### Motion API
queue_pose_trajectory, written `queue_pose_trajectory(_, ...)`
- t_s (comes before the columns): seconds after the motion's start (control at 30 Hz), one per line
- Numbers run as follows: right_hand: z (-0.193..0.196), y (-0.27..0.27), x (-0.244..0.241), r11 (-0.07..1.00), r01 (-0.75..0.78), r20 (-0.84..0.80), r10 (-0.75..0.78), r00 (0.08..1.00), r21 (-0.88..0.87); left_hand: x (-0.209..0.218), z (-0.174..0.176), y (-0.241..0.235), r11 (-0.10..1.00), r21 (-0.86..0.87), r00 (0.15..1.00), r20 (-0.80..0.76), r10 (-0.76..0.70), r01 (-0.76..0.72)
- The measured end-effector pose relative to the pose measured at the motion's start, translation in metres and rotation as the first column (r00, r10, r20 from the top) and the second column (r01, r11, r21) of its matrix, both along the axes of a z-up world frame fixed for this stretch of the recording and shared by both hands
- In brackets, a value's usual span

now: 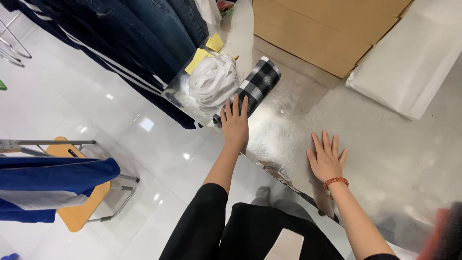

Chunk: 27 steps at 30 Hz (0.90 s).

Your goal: The person takes a black and white checkered skirt from a hanger, folds it neatly on a metal table, and places it aside. Then, they take a pair of navy blue shorts with white stripes from a hanger, fold them on the same table, and place them next to the skirt.

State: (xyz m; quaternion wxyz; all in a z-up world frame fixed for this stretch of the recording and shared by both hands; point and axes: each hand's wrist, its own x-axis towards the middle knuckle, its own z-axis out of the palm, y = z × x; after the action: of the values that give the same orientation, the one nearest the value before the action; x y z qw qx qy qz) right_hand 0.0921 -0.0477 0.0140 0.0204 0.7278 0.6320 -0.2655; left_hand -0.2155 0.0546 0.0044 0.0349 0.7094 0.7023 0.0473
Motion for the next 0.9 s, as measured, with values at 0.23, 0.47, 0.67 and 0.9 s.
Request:
queue_pose_trajectory(0.23,0.01,0.025,-0.034,0.996,-0.031,-0.127,0.041,0.991,0.084,0.0,0.021,-0.017,0.981,0.192,0.995,0.095,0.018,-0.036)
queue_pose_trajectory(0.47,0.05,0.087,-0.106,0.883,-0.263,-0.363,0.41,0.837,0.389,-0.054,0.075,-0.042,0.912,0.318,0.96,0.186,0.208,-0.259)
queue_pose_trajectory(0.67,0.117,0.122,-0.217,0.82,-0.375,-0.565,0.571,0.596,0.433,-0.144,0.126,-0.053,0.818,0.352,0.873,0.359,0.331,-0.455)
queue_pose_trajectory(0.9,0.186,0.17,-0.355,0.747,-0.365,-0.62,0.664,0.417,0.555,-0.26,0.183,0.02,0.775,0.36,0.698,0.702,0.142,-0.52)
